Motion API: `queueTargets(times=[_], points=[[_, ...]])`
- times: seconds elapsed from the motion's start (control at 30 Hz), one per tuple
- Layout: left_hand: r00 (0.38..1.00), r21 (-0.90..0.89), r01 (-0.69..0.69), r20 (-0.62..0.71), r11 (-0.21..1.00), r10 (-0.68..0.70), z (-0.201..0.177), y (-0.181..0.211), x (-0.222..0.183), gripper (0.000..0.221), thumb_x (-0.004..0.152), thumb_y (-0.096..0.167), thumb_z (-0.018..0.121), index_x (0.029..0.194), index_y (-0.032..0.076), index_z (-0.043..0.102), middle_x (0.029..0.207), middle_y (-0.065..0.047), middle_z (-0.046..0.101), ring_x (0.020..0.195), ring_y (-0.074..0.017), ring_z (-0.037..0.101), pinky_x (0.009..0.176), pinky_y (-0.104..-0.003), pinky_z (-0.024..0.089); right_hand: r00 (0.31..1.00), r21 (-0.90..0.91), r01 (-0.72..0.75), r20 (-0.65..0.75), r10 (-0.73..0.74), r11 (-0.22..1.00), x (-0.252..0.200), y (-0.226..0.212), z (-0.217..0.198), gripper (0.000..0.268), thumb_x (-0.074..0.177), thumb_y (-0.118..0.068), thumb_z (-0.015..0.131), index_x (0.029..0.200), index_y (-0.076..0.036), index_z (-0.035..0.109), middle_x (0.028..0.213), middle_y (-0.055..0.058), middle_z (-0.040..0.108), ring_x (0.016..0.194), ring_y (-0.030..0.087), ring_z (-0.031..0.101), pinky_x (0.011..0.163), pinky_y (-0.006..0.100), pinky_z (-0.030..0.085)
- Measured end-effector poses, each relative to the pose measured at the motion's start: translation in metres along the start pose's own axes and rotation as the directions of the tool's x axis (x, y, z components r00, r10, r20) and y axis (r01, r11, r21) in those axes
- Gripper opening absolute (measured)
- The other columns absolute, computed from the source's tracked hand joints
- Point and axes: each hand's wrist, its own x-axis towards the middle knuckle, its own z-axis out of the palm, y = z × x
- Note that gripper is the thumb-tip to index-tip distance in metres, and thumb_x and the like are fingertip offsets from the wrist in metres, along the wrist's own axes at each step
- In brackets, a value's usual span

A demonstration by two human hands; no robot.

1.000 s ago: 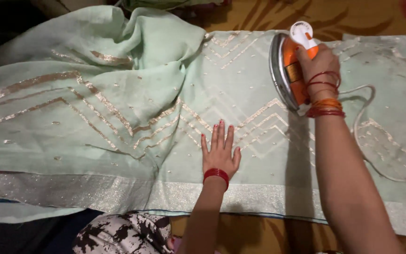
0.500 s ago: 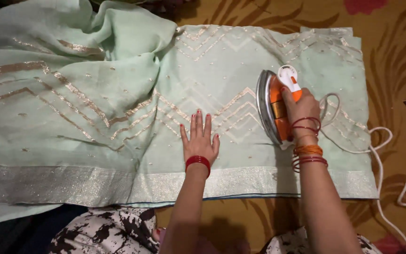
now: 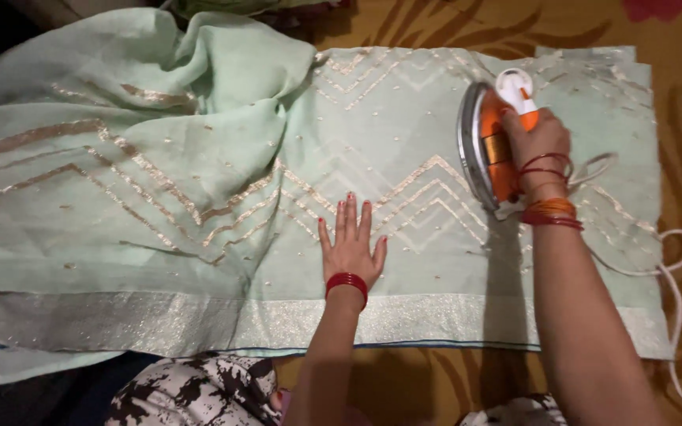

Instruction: Ironing a light blue saree on a patterned sheet on the floor.

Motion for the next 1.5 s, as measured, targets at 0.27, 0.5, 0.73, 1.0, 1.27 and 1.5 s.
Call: queueTargets(times=[0.27,0.5,0.73,1.0,1.27,1.5], points=[[1.0,0.03,-0.002,-0.024,1.0,0.003,0.003,0.001,-0.004,0.073,0.099,0.05,0.04,0.162,0.018,0.022,0.171,-0.008,0.011,0.156,-0.0242,0.009,0.123,-0.058,0.003,0.987,0.05,-0.005,0.16,-0.003,0.999,-0.101,-0.023,-0.058,0.06,0.095,-0.057,0.07,0.101,0.002,0.069,0.095,0.032,0.069,0.092,0.051,0.066,0.078,0.055,0.052],[0.998,0.029,-0.006,-0.054,1.0,0.008,0.007,-0.001,-0.003,0.072,0.098,0.05,0.041,0.161,0.018,0.024,0.17,-0.009,0.011,0.156,-0.0239,0.009,0.122,-0.059,0.003,0.959,-0.025,0.031,0.283,-0.023,0.999,-0.159,-0.025,-0.081,0.056,0.092,-0.056,0.066,0.098,-0.001,0.068,0.087,0.029,0.07,0.084,0.05,0.067,0.073,0.056,0.052],[1.0,0.043,0.01,-0.026,0.999,-0.009,0.004,0.0,-0.001,0.073,0.099,0.051,0.04,0.162,0.019,0.022,0.17,-0.009,0.01,0.157,-0.0242,0.008,0.123,-0.059,0.003,0.962,-0.016,0.071,0.266,-0.064,0.997,-0.102,-0.035,-0.056,0.057,0.095,-0.057,0.067,0.098,0.0,0.068,0.09,0.03,0.069,0.086,0.051,0.067,0.072,0.057,0.051],[1.0,0.001,0.0,-0.009,1.0,0.0,0.002,0.0,-0.002,0.074,0.099,0.05,0.041,0.163,0.019,0.02,0.171,-0.008,0.009,0.157,-0.024,0.008,0.123,-0.058,0.003,0.98,0.1,0.074,0.176,-0.091,0.992,-0.055,-0.057,-0.023,0.058,0.093,-0.057,0.07,0.097,0.001,0.069,0.093,0.029,0.07,0.089,0.05,0.067,0.074,0.055,0.052],[1.0,0.028,0.003,0.002,1.0,-0.003,0.001,0.002,-0.004,0.073,0.099,0.051,0.04,0.162,0.018,0.021,0.171,-0.008,0.01,0.157,-0.0242,0.008,0.123,-0.058,0.003,0.946,0.045,0.094,0.307,-0.103,0.995,-0.146,-0.079,-0.051,0.058,0.092,-0.058,0.067,0.104,-0.001,0.068,0.09,0.03,0.07,0.087,0.05,0.068,0.073,0.056,0.053],[1.0,0.031,0.006,-0.002,0.999,-0.006,0.005,0.0,-0.002,0.074,0.099,0.051,0.04,0.162,0.017,0.021,0.171,-0.008,0.01,0.157,-0.0234,0.008,0.123,-0.058,0.003,0.931,0.004,0.081,0.357,-0.077,0.997,-0.17,-0.098,-0.058,0.056,0.09,-0.058,0.067,0.106,-0.004,0.07,0.084,0.028,0.071,0.082,0.049,0.069,0.07,0.056,0.054]])
